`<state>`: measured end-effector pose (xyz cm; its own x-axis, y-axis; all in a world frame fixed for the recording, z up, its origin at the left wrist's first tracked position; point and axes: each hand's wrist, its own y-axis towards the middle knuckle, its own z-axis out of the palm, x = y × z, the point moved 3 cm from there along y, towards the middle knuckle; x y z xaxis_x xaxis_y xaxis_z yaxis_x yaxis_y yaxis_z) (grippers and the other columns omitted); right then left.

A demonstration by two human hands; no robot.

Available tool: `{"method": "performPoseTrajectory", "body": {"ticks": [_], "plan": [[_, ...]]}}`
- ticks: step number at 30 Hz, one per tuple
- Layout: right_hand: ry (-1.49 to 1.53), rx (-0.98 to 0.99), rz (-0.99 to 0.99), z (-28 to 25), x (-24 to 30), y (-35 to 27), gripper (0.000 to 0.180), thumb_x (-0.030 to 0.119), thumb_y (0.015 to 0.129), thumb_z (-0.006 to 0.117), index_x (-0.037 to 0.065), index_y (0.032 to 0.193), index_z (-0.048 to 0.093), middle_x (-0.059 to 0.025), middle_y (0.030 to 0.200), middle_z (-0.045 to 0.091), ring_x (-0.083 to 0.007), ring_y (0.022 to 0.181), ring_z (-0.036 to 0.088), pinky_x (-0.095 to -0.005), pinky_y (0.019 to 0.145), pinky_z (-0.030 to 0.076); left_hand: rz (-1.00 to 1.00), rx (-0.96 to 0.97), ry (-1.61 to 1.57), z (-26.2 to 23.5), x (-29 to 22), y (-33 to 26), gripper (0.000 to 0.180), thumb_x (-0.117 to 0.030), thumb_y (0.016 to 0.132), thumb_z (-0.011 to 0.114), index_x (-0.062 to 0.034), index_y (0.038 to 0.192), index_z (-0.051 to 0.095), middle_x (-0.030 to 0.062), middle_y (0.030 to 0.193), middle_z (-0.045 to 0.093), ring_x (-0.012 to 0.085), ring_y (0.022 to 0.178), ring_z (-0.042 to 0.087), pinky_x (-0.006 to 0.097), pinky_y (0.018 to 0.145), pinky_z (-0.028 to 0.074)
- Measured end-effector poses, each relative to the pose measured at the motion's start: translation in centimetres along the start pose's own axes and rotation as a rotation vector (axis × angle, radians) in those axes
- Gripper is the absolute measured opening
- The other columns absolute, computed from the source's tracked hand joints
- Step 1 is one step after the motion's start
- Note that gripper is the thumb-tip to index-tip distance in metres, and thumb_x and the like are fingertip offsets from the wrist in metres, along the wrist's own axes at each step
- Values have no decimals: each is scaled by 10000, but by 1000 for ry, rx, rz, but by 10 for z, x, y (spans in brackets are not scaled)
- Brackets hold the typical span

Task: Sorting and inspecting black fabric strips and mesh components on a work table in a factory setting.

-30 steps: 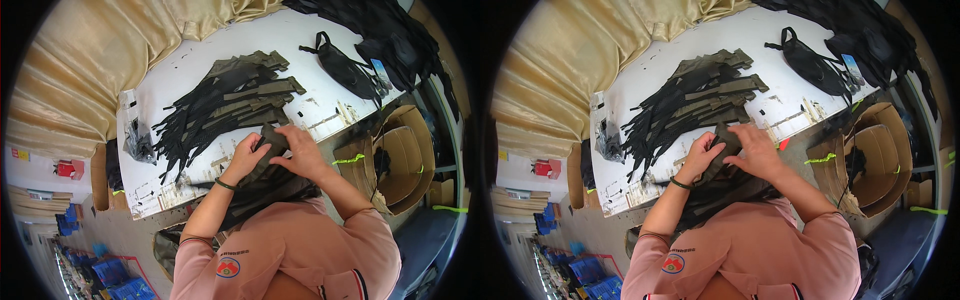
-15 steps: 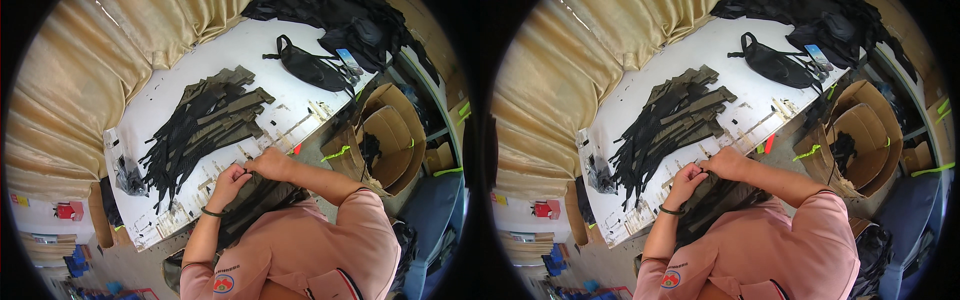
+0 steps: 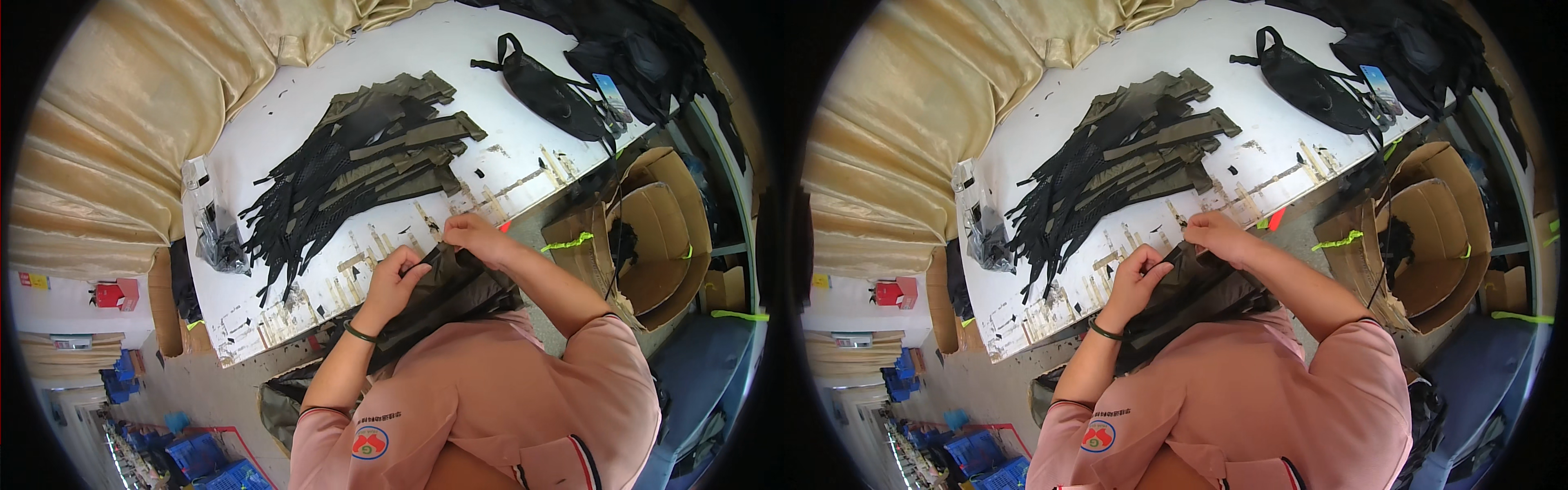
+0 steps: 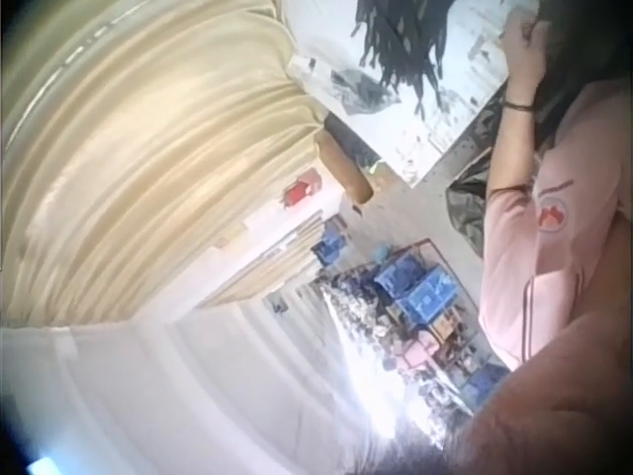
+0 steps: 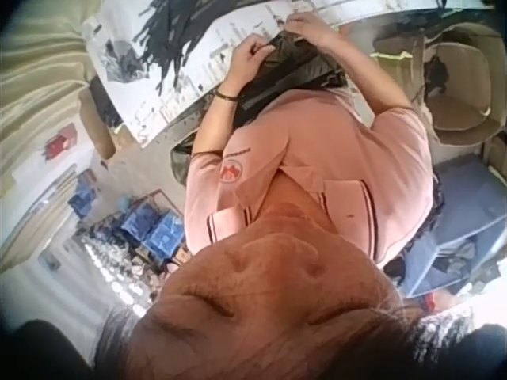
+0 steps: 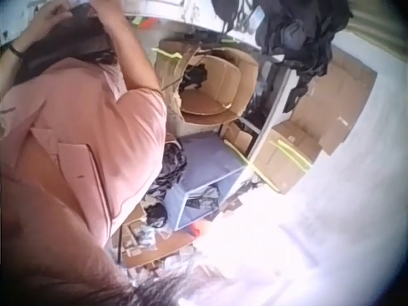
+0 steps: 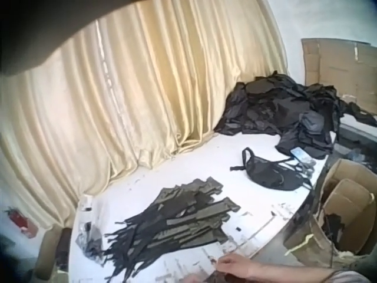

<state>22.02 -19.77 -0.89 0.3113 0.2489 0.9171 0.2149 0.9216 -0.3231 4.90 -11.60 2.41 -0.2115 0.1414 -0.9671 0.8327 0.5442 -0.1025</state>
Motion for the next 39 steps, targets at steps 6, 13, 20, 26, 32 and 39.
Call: {"method": "performPoseTrajectory", "body": {"ticks": [6,13,20,26,32,39], "plan": [[-36,124,-9,20,-14,-13,131,169,851,571,66,777,602,38,729,534,-54,701,487,-210,644,382,-93,163,23,8,2,2,92,-53,866,649,-57,858,557,-69,748,512,23,679,435,169,611,357],[300,300,194,8,4,-36,283,245,897,624,24,1075,609,-6,1000,623,-94,899,562,-256,806,448,-125,-4,-504,-4,-1,7,79,-12,889,590,-39,956,622,-45,823,601,43,746,530,181,715,434],[543,381,133,17,-11,-36,194,208,904,625,39,983,572,-32,899,627,-156,776,603,-324,727,497,-23,-24,-450,-2,-2,9,155,12,896,544,-23,1028,618,1,914,624,56,839,554,203,770,447],[-573,-97,-317,7,3,-38,166,180,894,626,52,936,530,-48,714,573,-156,649,577,-315,606,467,-149,154,-200,11,-12,5,197,-90,887,613,-23,1072,620,25,997,646,84,907,566,227,819,449],[-396,-165,-334,-10,34,-40,194,166,853,673,49,933,540,-53,688,537,-149,642,540,-283,601,443,-429,88,-311,11,-1,5,298,-226,923,611,18,1092,643,42,1017,669,92,900,582,241,808,459],[-473,115,-193,-17,17,-39,291,230,782,749,30,770,538,-38,679,555,-116,642,504,-290,574,404,-432,171,-337,13,18,3,332,-281,920,605,10,1078,627,33,964,655,127,897,585,262,821,465]]}}
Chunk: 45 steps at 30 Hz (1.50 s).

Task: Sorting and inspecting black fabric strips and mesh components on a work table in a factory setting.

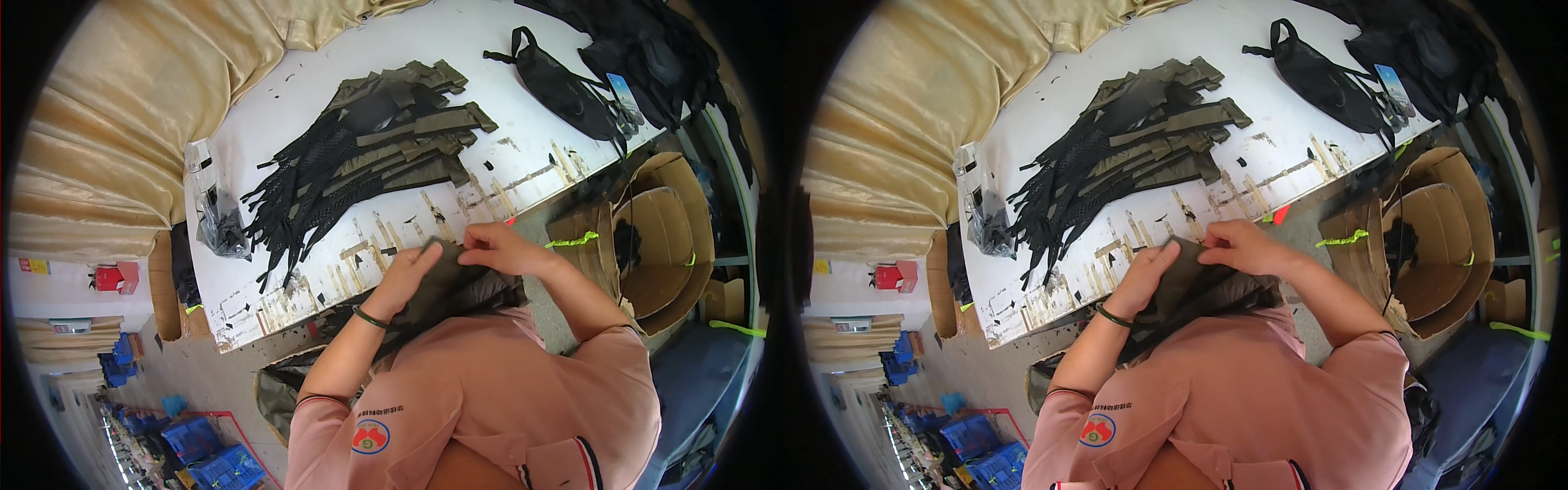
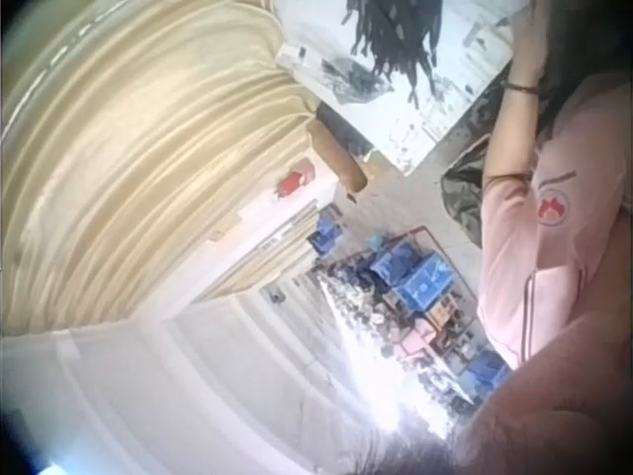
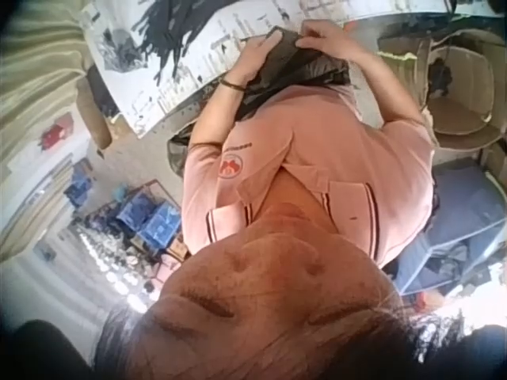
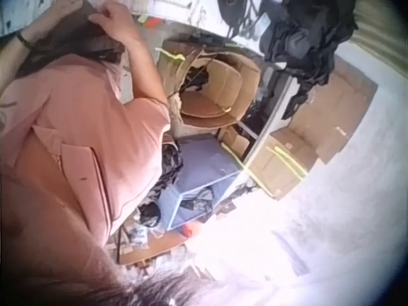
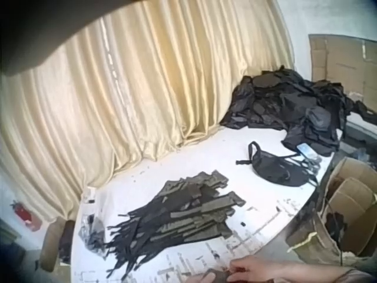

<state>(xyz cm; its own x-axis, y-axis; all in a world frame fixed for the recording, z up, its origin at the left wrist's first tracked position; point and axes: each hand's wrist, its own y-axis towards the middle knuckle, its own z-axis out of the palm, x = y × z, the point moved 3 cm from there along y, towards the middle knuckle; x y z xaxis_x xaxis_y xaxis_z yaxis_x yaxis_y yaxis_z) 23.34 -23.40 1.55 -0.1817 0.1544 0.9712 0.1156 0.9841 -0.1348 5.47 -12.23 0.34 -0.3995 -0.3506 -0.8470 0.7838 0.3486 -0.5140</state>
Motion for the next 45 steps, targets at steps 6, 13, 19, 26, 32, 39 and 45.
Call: {"method": "performPoseTrajectory", "body": {"ticks": [6,13,19,26,32,39,45], "plan": [[-751,431,265,-56,-4,2,313,314,805,702,21,780,597,-90,726,628,-202,678,599,-334,623,465,512,159,951,15,58,-24,690,-234,790,697,-38,1372,381,231,1260,481,392,1158,481,426,981,402],[-455,-474,-18,-76,-3,135,312,278,817,683,71,1036,603,-104,883,635,-260,820,622,-382,743,481,348,163,1014,24,78,-21,763,-319,853,652,-55,1451,259,292,1416,320,438,1288,360,428,1065,332],[-1177,-346,234,-91,-13,183,398,94,833,560,145,1228,544,-102,1179,565,-275,1099,556,-432,933,410,459,138,856,15,37,-36,458,-269,868,649,-43,1248,534,205,1342,460,368,1220,462,396,1006,399],[-936,-879,155,-117,-34,156,371,262,832,655,78,1141,563,-122,1138,576,-264,1148,507,-427,895,440,567,-126,632,-22,-14,-19,185,-117,874,626,-23,1033,624,135,1037,606,282,971,593,325,845,473],[-699,-787,270,-152,-73,161,256,175,802,628,19,999,579,-199,982,634,-361,872,618,-427,807,503,581,-87,658,1,-18,1,154,-81,880,608,-7,1015,621,124,966,602,236,891,609,284,782,487],[-314,-559,-454,-45,33,61,183,6,792,601,43,966,558,-117,827,560,-264,705,596,-349,635,483,979,-575,980,0,-96,-15,372,-102,784,662,-50,1140,571,172,1172,557,363,1118,508,423,1001,373],[-286,-526,-543,-11,41,23,226,13,793,625,60,1004,558,-99,874,565,-276,739,595,-358,642,484,790,-185,796,7,-90,18,234,-94,833,651,-14,1031,558,90,816,602,188,744,573,296,671,451]]}}
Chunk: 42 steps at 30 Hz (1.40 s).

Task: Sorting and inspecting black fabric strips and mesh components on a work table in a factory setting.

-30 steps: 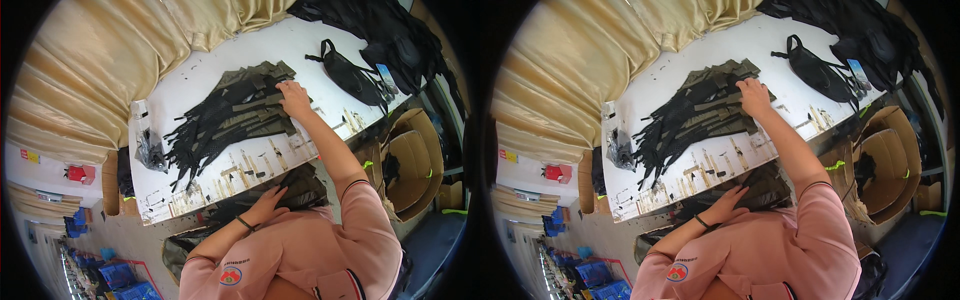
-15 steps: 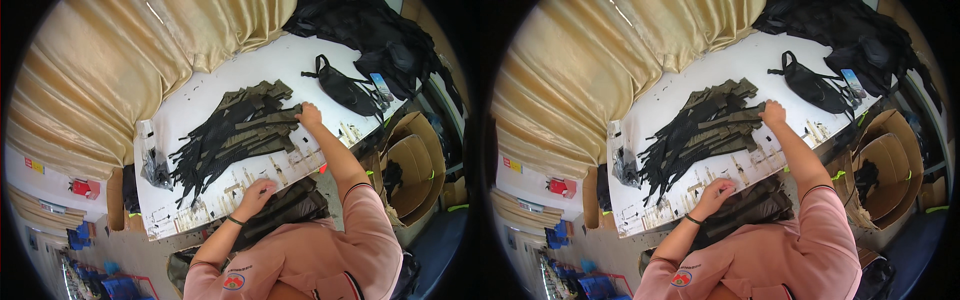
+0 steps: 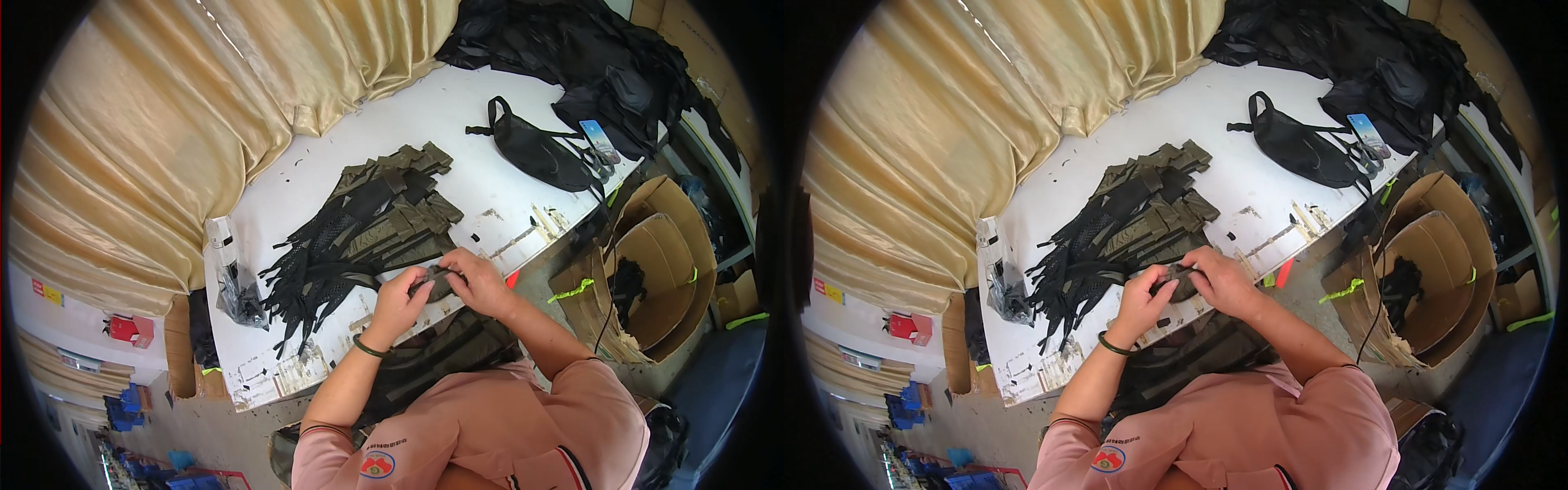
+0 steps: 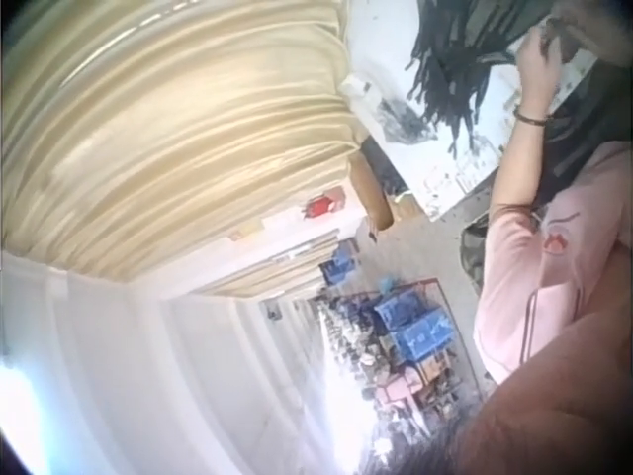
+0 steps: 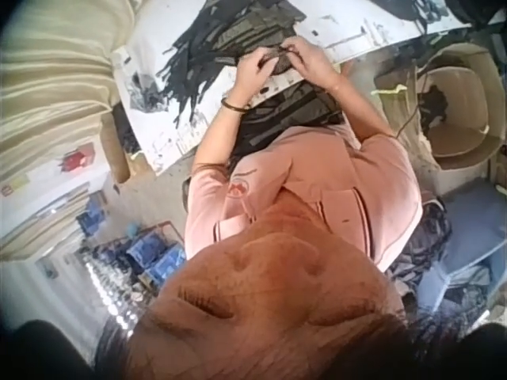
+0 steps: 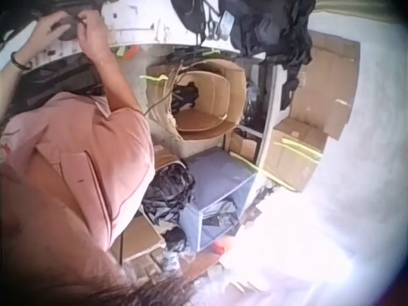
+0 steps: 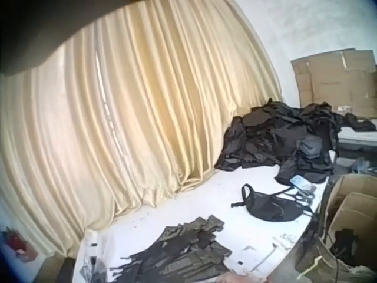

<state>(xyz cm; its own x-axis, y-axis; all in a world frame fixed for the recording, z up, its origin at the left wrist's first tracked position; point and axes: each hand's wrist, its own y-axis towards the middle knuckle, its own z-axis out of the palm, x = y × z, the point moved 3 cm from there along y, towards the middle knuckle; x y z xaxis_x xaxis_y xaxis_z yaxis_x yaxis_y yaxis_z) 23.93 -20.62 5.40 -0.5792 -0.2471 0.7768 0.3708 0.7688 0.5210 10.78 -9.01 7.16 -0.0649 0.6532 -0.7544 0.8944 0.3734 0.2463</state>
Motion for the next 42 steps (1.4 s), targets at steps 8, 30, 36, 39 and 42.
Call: {"method": "performPoseTrajectory", "body": {"ticks": [8,30,36,39,42], "plan": [[-340,279,-170,14,1,-12,274,114,827,616,113,1097,568,-86,824,550,-303,762,575,-413,679,467,-431,-24,-488,28,35,-26,176,-168,886,663,-73,811,536,-98,676,410,18,615,328,179,531,279],[303,366,517,35,-26,-5,123,141,801,608,38,745,574,14,652,531,-111,628,479,-299,581,394,167,-39,121,16,-12,-52,212,-112,769,723,-37,730,528,114,683,538,285,607,538,337,545,425],[744,215,877,43,-27,-23,150,155,817,582,45,715,576,34,672,524,-71,664,479,-233,612,384,-94,-69,-24,12,1,-53,195,-86,797,713,-31,765,528,63,653,499,166,614,508,276,574,403],[655,234,663,50,-19,-29,135,154,846,584,50,758,591,30,690,534,-66,677,488,-217,639,387,-267,-3,-186,16,10,-55,133,-72,832,677,-27,817,554,24,679,531,105,639,513,250,598,413],[824,368,685,39,-19,-25,123,150,887,572,39,901,621,28,760,553,-69,722,498,-217,682,396,-402,1,-499,14,16,-54,66,-44,859,639,-14,907,604,-3,756,601,68,686,535,223,637,436]]}}
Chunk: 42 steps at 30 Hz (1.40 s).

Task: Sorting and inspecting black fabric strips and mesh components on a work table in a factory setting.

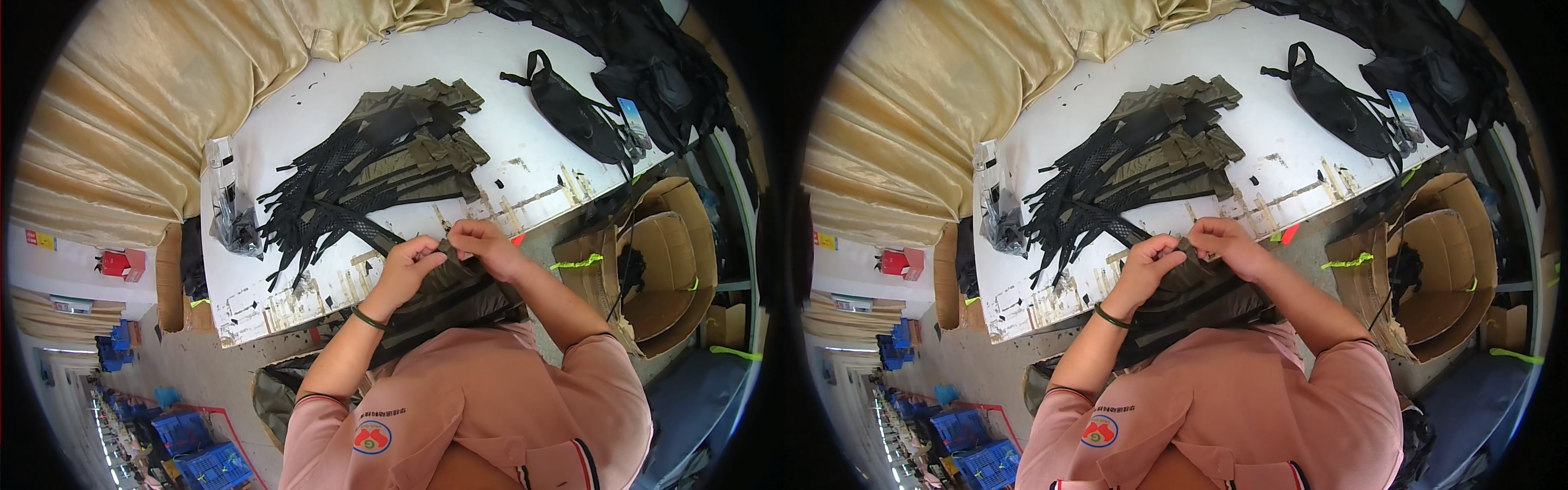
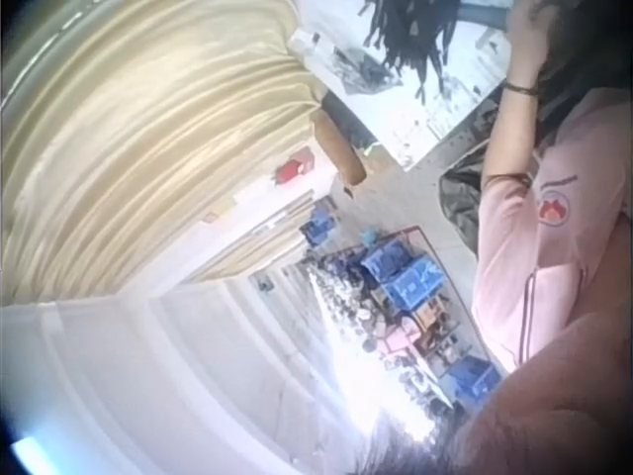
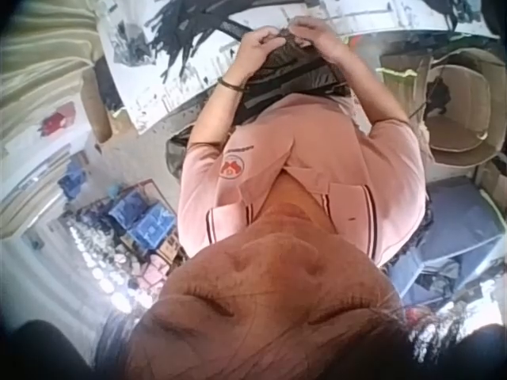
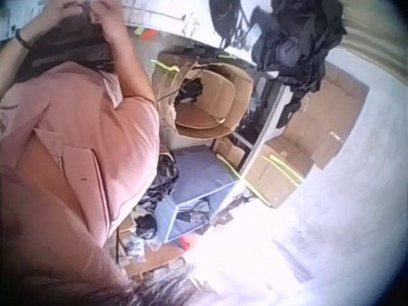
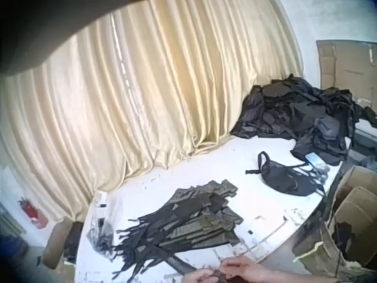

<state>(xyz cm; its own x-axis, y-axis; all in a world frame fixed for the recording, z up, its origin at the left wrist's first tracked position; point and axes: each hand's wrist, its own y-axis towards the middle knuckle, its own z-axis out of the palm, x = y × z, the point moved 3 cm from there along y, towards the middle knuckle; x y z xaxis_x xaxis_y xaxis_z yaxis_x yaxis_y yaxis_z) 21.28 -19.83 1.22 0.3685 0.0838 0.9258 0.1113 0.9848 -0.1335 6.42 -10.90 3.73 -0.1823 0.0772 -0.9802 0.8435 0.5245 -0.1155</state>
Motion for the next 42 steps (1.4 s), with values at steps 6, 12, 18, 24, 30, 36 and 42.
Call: {"method": "performPoseTrajectory", "body": {"ticks": [6,12,18,24,30,36,42], "plan": [[211,281,197,-10,-7,-12,317,203,896,620,26,1157,585,12,946,597,-87,879,540,-246,792,429,-48,-13,-417,-9,1,-1,154,21,885,569,-14,1008,654,-29,857,635,51,767,549,185,712,440],[494,294,189,14,-7,-21,293,188,902,610,35,1148,566,-29,1034,629,-140,936,590,-296,798,473,93,36,-237,-10,-7,2,155,13,888,553,-8,999,659,-5,890,612,87,801,541,213,767,434],[-170,-47,-134,3,-6,-20,143,124,915,585,45,1028,547,-32,830,627,-153,742,613,-313,644,484,14,96,-295,-6,-16,-1,191,12,909,524,-9,1055,646,25,1033,607,92,965,546,228,833,436],[-712,-489,-444,-21,28,-13,165,91,897,604,48,1036,526,-21,685,547,-111,596,508,-269,557,428,-78,14,-16,-8,-5,4,212,-121,934,567,3,1096,626,45,997,659,82,912,584,225,810,468],[-502,-132,-117,-4,41,-18,255,122,862,657,58,1067,520,-1,738,552,-79,660,499,-234,597,413,-191,10,-227,-9,-7,4,266,-198,953,559,9,1101,638,44,1039,653,82,934,563,230,847,446],[-221,-62,-57,-12,9,-10,258,83,849,659,57,1061,514,-4,761,562,-82,686,526,-238,627,447,-153,55,-325,-6,-3,1,319,-212,941,579,9,1172,578,51,1066,630,90,962,562,233,863,442],[-338,45,-89,-2,21,-14,235,90,868,648,61,1055,507,-4,818,556,-78,765,524,-243,695,449,-226,80,-442,-11,7,-2,295,-221,919,617,4,1107,581,32,986,633,73,881,571,216,808,454]]}}
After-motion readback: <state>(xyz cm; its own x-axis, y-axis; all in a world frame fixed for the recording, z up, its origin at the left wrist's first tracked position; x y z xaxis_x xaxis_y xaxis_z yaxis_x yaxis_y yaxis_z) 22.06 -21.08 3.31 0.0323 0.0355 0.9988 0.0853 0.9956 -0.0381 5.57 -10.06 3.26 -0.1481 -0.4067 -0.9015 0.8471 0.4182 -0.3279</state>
